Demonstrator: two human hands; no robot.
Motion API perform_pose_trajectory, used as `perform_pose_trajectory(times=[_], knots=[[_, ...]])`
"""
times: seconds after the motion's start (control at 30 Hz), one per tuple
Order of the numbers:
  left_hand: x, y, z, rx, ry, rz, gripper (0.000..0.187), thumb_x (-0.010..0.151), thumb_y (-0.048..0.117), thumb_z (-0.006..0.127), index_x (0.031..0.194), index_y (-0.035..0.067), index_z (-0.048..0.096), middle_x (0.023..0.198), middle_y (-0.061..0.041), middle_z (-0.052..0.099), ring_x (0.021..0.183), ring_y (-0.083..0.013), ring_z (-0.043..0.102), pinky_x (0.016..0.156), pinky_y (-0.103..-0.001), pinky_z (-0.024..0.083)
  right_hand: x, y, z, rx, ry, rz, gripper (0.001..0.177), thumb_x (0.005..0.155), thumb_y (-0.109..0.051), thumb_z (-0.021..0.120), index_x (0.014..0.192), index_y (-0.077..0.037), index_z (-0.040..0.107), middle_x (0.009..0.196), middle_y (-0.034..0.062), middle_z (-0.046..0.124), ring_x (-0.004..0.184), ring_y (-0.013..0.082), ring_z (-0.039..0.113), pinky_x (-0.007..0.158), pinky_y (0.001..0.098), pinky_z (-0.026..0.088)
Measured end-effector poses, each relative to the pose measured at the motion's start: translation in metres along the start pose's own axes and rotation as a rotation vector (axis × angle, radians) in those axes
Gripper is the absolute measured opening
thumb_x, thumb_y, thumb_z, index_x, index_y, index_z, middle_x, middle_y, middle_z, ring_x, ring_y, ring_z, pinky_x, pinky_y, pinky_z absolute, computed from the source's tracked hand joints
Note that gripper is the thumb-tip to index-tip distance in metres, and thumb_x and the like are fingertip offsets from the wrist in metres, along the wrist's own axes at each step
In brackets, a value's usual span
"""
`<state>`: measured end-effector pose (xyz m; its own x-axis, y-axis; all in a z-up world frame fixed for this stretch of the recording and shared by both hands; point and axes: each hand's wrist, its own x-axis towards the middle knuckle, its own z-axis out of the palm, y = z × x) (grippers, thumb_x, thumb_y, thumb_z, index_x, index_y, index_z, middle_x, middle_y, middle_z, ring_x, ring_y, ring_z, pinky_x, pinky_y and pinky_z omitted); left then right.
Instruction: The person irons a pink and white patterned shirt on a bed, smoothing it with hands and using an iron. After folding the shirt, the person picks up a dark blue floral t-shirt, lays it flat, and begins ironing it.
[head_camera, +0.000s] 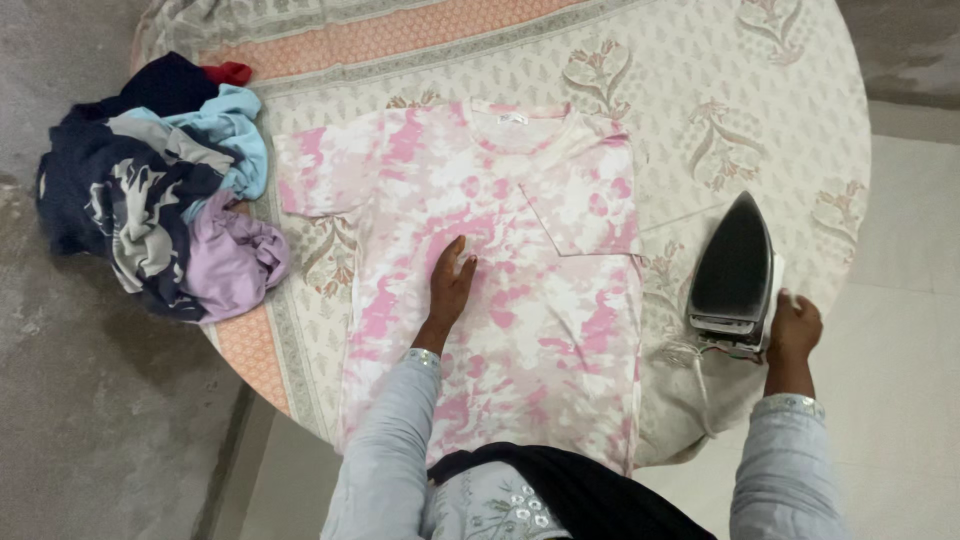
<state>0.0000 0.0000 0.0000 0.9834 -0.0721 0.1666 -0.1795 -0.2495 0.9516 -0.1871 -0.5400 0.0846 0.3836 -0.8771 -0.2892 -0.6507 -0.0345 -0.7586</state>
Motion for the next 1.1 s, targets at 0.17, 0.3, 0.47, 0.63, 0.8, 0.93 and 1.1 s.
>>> perform_pose_trajectory(times=[0.17, 0.3, 0.47, 0.63, 0.8, 0.93, 1.1], knots=[[0.031, -0.038, -0.049, -0.238, 0.406, -0.213, 0.040, 0.100, 0.021, 0.070, 0.133, 0.000, 0.062, 0.125, -0.007, 0.069, 0.114, -0.0147, 0.066, 0.103, -0.029, 0.052, -0.082, 0.016, 0.022, -0.081, 0.380, -0.844, 0.041, 0.115, -0.023, 0.063, 0.141, 0.008, 0.056, 0.145, 0.0254, 0.049, 0.140, 0.0370, 0.047, 0.121, 0.0518, 0.041], [0.083, -0.075, -0.149, -0.483, 0.645, -0.023, 0.022, 0.106, 0.012, 0.075, 0.118, -0.005, 0.066, 0.101, -0.003, 0.061, 0.089, -0.0134, 0.055, 0.079, -0.029, 0.046, -0.193, 0.053, 0.080, -0.482, 0.105, -1.068, 0.054, 0.101, -0.032, 0.066, 0.147, -0.006, 0.054, 0.160, 0.0179, 0.046, 0.150, 0.0399, 0.043, 0.125, 0.0548, 0.035], [0.138, -0.090, -0.239, -0.592, 0.800, -0.529, 0.019, 0.091, 0.020, 0.072, 0.101, 0.015, 0.057, 0.086, 0.003, 0.067, 0.071, -0.0133, 0.066, 0.052, -0.031, 0.041, -0.285, 0.096, 0.114, -0.692, -0.024, -0.793, 0.075, 0.102, -0.050, 0.049, 0.159, -0.003, 0.038, 0.166, 0.0280, 0.030, 0.154, 0.0440, 0.028, 0.115, 0.0672, 0.024], [0.177, -0.092, -0.269, -0.669, 0.660, -0.724, 0.024, 0.088, 0.028, 0.078, 0.083, 0.013, 0.060, 0.070, 0.000, 0.060, 0.058, -0.0136, 0.055, 0.049, -0.033, 0.033, -0.301, 0.124, 0.113, -0.639, 0.001, -0.680, 0.078, 0.104, -0.055, 0.039, 0.162, -0.003, 0.033, 0.169, 0.0273, 0.026, 0.156, 0.0434, 0.023, 0.117, 0.0702, 0.018], [0.198, -0.094, -0.283, -0.453, 0.447, -1.024, 0.024, 0.083, 0.032, 0.084, 0.081, 0.018, 0.065, 0.067, 0.003, 0.056, 0.054, -0.0130, 0.051, 0.049, -0.035, 0.036, -0.320, 0.139, 0.101, -0.657, 0.030, -0.593, 0.080, 0.103, -0.058, 0.036, 0.162, -0.004, 0.033, 0.169, 0.0260, 0.025, 0.157, 0.0417, 0.022, 0.119, 0.0703, 0.015], [0.210, -0.093, -0.293, -0.353, 0.337, -1.109, 0.033, 0.086, 0.035, 0.085, 0.079, 0.015, 0.059, 0.064, 0.000, 0.054, 0.050, -0.0156, 0.047, 0.049, -0.036, 0.034, -0.339, 0.147, 0.088, -0.677, 0.068, -0.514, 0.081, 0.105, -0.060, 0.034, 0.163, -0.003, 0.030, 0.169, 0.0264, 0.022, 0.157, 0.0419, 0.019, 0.117, 0.0724, 0.013], [0.205, -0.096, -0.297, -1.002, 0.291, -0.799, 0.019, 0.091, 0.025, 0.074, 0.093, 0.010, 0.062, 0.088, -0.007, 0.062, 0.077, -0.0252, 0.058, 0.069, -0.044, 0.048, -0.362, 0.152, 0.086, -0.643, 0.120, -0.431, 0.083, 0.104, -0.060, 0.035, 0.163, -0.002, 0.027, 0.170, 0.0278, 0.020, 0.158, 0.0433, 0.017, 0.117, 0.0731, 0.010]])
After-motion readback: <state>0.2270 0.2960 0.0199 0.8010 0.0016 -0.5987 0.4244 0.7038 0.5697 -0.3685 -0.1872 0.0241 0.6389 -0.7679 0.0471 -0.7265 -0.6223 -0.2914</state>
